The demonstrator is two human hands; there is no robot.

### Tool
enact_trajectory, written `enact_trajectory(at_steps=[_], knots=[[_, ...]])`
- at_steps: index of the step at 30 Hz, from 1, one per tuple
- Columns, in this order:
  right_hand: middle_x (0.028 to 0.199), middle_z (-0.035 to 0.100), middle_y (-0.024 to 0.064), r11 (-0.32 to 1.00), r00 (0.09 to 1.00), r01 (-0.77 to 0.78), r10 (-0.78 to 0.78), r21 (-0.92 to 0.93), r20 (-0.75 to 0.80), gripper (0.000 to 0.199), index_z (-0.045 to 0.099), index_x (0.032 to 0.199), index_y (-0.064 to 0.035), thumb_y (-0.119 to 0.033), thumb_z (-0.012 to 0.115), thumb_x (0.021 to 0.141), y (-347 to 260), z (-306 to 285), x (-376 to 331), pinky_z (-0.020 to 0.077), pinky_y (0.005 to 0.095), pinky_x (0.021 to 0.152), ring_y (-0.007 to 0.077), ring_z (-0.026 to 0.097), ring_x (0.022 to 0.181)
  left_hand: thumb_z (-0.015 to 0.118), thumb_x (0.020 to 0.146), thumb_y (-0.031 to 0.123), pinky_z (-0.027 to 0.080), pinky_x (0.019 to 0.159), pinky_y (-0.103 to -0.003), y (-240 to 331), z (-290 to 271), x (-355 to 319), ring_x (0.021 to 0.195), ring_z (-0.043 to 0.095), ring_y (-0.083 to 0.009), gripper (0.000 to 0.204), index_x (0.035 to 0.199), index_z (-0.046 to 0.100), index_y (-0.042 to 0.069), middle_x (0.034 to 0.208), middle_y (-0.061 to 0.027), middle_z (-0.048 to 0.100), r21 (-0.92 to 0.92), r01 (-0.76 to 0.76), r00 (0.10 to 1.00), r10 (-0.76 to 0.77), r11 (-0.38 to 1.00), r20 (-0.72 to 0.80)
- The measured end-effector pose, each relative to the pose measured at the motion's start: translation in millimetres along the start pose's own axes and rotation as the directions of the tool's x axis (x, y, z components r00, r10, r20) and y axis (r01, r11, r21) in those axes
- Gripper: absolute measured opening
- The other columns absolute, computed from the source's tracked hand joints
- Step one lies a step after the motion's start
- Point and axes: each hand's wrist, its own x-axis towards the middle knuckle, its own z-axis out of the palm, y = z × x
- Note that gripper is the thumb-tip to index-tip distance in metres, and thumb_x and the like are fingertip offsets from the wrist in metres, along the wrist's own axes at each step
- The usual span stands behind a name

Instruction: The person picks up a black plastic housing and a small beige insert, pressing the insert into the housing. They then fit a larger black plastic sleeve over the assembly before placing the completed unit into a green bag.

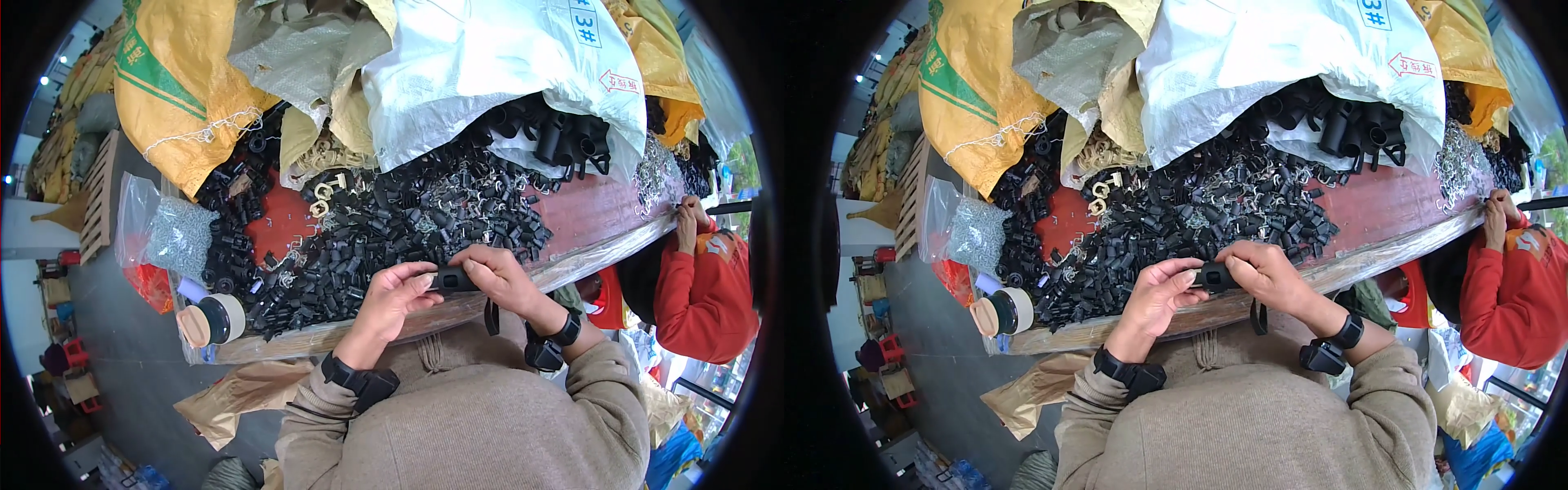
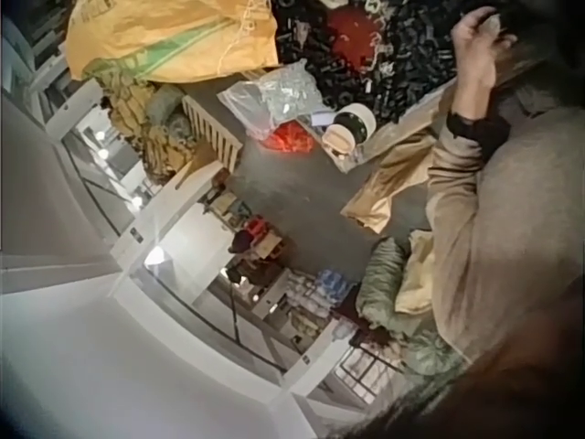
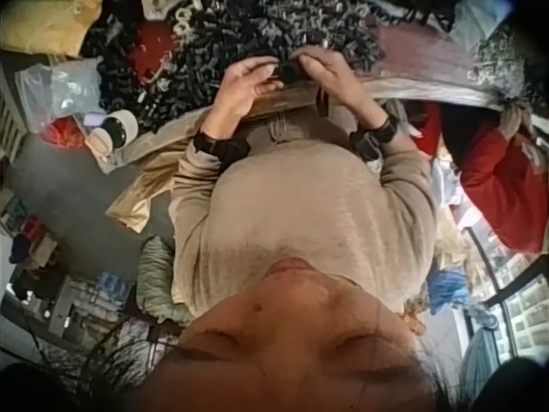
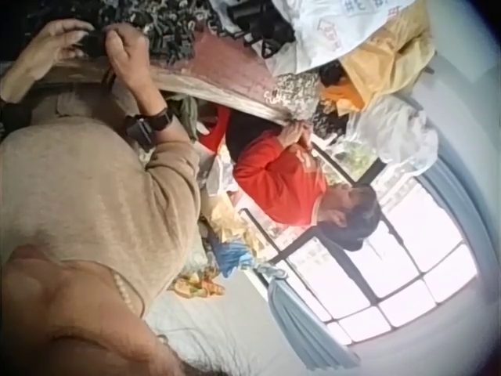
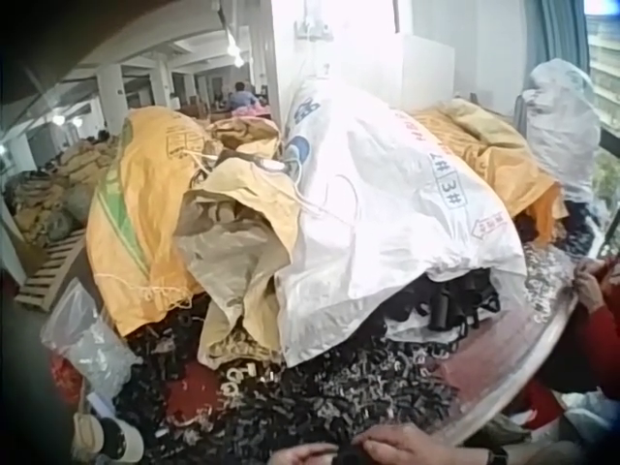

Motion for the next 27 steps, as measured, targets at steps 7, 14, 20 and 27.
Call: enact_trajectory(at_steps=[7, 14, 20, 27], knots=[[0.072, 0.057, 0.0136, 0.999, 0.993, 0.013, -0.019, -0.052, -0.116, 0.022, 0.056, 0.086, 0.0032, -0.012, 0.041, 0.082, -4, 13, -12, 0.0432, 0.0288, 0.059, 0.0190, 0.056, 0.064, 0.056, 0.080, 0.009, 0.052, 0.060, -0.022, -5, 12, -11, 0.068, 0.061, -0.0186, 0.027, 0.103, 0.051, -0.003, 0.088, -0.0113, 0.059, -0.001, 0.030, 1.000, -0.030, 1.000, 0.002], [0.086, 0.057, 0.0164, 0.999, 0.998, 0.029, -0.031, -0.028, -0.057, 0.024, 0.056, 0.092, 0.0032, -0.016, 0.045, 0.082, 1, 15, -18, 0.0430, 0.0314, 0.069, 0.0234, 0.056, 0.078, 0.056, 0.080, 0.010, 0.051, 0.058, -0.022, -7, 13, -16, 0.068, 0.061, -0.0182, 0.028, 0.104, 0.051, -0.003, 0.087, -0.0105, 0.058, 0.046, 0.044, 0.999, -0.043, 0.998, -0.031], [0.105, 0.051, 0.0172, 0.928, 0.878, 0.366, -0.371, 0.075, 0.303, 0.045, 0.049, 0.108, 0.0021, -0.028, 0.058, 0.075, -10, -8, 2, 0.0370, 0.0354, 0.082, 0.0277, 0.048, 0.098, 0.057, 0.079, 0.012, 0.051, 0.057, -0.023, -2, 14, -14, 0.064, 0.060, -0.0163, 0.038, 0.112, 0.044, -0.001, 0.089, -0.0095, 0.057, 0.038, 0.045, 0.999, -0.046, 0.998, 0.028], [0.110, 0.048, 0.0157, 0.864, 0.752, 0.407, -0.501, 0.296, 0.428, 0.066, 0.042, 0.116, 0.0015, -0.035, 0.065, 0.066, -15, -8, 6, 0.0342, 0.0365, 0.087, 0.0298, 0.046, 0.101, 0.058, 0.078, 0.014, 0.050, 0.058, -0.024, -6, 28, -12, 0.066, 0.059, -0.0156, 0.044, 0.116, 0.040, 0.001, 0.091, -0.0101, 0.057, -0.010, 0.074, 0.996, -0.073, 0.997, 0.056]])
